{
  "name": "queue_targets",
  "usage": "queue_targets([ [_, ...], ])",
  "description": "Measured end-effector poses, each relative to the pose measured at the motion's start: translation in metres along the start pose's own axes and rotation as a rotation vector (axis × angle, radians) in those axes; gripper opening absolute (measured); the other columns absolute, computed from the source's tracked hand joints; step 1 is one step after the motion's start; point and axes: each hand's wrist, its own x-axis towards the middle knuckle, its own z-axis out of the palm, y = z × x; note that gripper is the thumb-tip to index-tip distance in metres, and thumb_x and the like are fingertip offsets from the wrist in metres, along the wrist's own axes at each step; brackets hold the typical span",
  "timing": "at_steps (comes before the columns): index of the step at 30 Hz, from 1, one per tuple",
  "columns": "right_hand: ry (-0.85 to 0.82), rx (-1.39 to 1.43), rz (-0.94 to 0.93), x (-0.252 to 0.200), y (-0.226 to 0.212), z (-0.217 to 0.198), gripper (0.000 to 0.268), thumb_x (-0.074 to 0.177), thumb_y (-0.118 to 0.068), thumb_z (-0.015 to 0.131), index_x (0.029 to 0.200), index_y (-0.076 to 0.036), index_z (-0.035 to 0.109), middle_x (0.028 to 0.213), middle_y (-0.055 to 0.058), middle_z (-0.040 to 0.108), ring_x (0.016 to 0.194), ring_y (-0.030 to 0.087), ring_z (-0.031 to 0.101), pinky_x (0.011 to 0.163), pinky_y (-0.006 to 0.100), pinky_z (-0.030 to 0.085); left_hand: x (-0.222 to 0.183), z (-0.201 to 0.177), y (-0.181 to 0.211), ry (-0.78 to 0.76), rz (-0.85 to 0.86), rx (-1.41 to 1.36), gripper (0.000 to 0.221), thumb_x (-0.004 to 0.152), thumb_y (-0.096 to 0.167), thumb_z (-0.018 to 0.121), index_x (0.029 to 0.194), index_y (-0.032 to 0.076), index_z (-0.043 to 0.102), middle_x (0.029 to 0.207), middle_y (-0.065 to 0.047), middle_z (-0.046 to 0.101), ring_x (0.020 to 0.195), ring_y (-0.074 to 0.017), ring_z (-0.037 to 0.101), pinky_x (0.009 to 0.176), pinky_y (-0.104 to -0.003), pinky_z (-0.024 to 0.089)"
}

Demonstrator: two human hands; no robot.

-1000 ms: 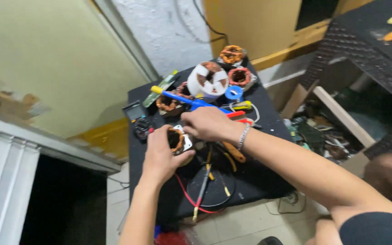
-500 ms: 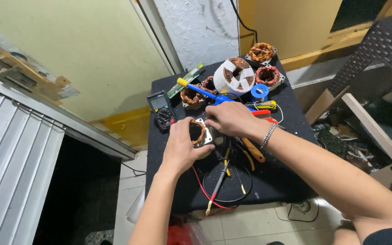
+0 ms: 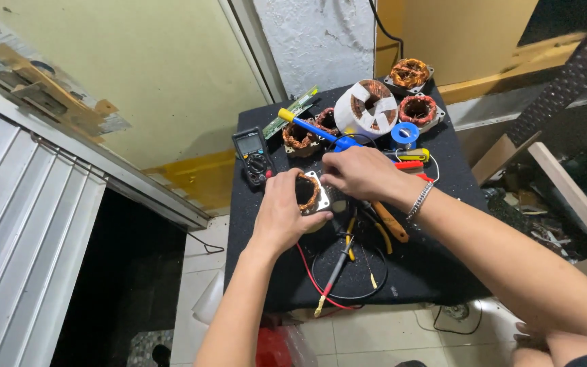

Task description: Soldering copper wires onto a motor stator and checking electrical connections.

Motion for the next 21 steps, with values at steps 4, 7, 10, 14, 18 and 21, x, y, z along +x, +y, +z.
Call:
queue_targets([
  [4, -0.024, 0.001, -0.006, -0.001, 0.002, -0.003, 0.020, 0.094, -0.039, 0.063, 0.095, -0.020, 0.069, 0.086, 0.013, 0.076, 0.093, 0.041, 0.072, 0.079, 0.050, 0.054, 0.000, 0.003, -0.001, 0.007, 0.011, 0.005, 0.092, 0.067, 0.048, 0.091, 0.135, 0.003, 0.048, 0.116, -0.015, 0.058, 0.118, -0.0341, 0.055, 0.102, -0.043, 0.050],
  [7, 0.024, 0.002, 0.015, 0.002, 0.004, 0.004, 0.025, 0.094, -0.043, 0.062, 0.095, -0.018, 0.067, 0.081, 0.013, 0.073, 0.089, 0.041, 0.071, 0.077, 0.050, 0.054, 0.000, 0.004, -0.004, 0.010, 0.014, 0.002, 0.092, 0.067, 0.047, 0.092, 0.135, 0.002, 0.048, 0.116, -0.015, 0.059, 0.118, -0.0337, 0.055, 0.102, -0.043, 0.050],
  [10, 0.014, 0.010, -0.002, 0.000, 0.002, 0.002, 0.023, 0.094, -0.042, 0.063, 0.094, -0.020, 0.069, 0.081, 0.013, 0.074, 0.089, 0.041, 0.072, 0.077, 0.050, 0.053, 0.000, 0.002, -0.001, 0.010, 0.012, 0.002, 0.092, 0.067, 0.047, 0.092, 0.135, 0.002, 0.048, 0.116, -0.015, 0.059, 0.118, -0.0338, 0.056, 0.102, -0.043, 0.050],
  [14, -0.024, 0.043, -0.017, 0.000, 0.002, 0.001, 0.025, 0.092, -0.044, 0.064, 0.090, -0.019, 0.069, 0.081, 0.013, 0.074, 0.090, 0.041, 0.072, 0.078, 0.050, 0.053, 0.000, 0.003, -0.004, 0.021, 0.028, 0.006, 0.093, 0.067, 0.047, 0.092, 0.135, 0.002, 0.048, 0.115, -0.015, 0.058, 0.117, -0.0348, 0.055, 0.102, -0.044, 0.050],
  [18, 0.023, 0.038, 0.001, 0.000, 0.009, 0.006, 0.025, 0.093, -0.045, 0.064, 0.092, -0.020, 0.067, 0.080, 0.012, 0.073, 0.089, 0.040, 0.071, 0.077, 0.050, 0.053, 0.002, 0.005, -0.005, 0.012, 0.033, 0.009, 0.093, 0.067, 0.048, 0.091, 0.135, 0.002, 0.048, 0.115, -0.015, 0.058, 0.117, -0.0340, 0.055, 0.102, -0.043, 0.050],
  [21, -0.010, 0.102, -0.001, -0.004, 0.010, 0.009, 0.027, 0.090, -0.047, 0.066, 0.091, -0.019, 0.068, 0.083, 0.012, 0.074, 0.090, 0.040, 0.071, 0.077, 0.050, 0.054, -0.001, 0.004, -0.005, 0.021, 0.031, 0.011, 0.092, 0.068, 0.048, 0.091, 0.135, 0.002, 0.048, 0.115, -0.015, 0.058, 0.116, -0.0341, 0.056, 0.102, -0.044, 0.050],
])
